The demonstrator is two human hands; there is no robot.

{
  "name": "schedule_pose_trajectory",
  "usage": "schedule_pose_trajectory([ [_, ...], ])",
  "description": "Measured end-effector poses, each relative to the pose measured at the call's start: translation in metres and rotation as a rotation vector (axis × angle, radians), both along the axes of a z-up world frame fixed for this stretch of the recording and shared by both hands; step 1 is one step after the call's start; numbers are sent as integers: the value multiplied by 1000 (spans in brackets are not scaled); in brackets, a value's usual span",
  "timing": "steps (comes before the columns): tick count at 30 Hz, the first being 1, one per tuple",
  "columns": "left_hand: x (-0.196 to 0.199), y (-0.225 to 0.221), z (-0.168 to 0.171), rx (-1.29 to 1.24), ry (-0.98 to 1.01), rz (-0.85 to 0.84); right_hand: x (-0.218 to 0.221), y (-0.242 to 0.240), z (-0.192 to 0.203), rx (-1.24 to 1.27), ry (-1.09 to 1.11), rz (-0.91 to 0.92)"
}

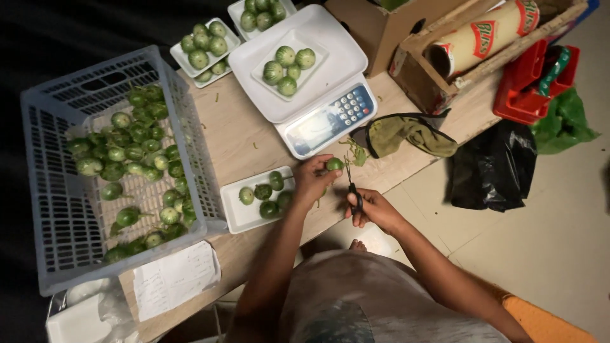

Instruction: Sorting small green eggplants, trimming their stems with scissors, and weighing them on a digital scale for packaging.

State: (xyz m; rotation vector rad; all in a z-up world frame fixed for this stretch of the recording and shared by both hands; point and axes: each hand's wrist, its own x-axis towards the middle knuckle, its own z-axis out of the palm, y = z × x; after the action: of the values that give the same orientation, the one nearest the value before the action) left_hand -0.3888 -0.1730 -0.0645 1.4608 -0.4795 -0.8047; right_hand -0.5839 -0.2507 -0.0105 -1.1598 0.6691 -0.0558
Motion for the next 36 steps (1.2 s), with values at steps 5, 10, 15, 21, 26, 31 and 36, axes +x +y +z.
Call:
schedule_pose_trajectory([
  [5, -2, 2, 10, 19, -104, -13, 0, -2, 3, 5, 2, -34],
  [10, 0, 4, 16, 38, -143, -48, 1, -3, 7, 9, 12, -57],
  [15, 1, 0, 9, 36, -153, -45, 5, -3, 21, 18, 22, -52],
  [21, 4, -1, 9, 42, -154, -59, 6, -5, 18, 25, 34, -38],
  [26, 5, -2, 5, 49, -141, -60, 6, -6, 15, 25, 49, -20],
  [31, 3, -3, 9, 34, -149, -73, 5, -7, 7, -8, 36, -45],
  [36, 0, -5, 8, 88, -207, -101, 3, -6, 4, -16, 25, -79],
])
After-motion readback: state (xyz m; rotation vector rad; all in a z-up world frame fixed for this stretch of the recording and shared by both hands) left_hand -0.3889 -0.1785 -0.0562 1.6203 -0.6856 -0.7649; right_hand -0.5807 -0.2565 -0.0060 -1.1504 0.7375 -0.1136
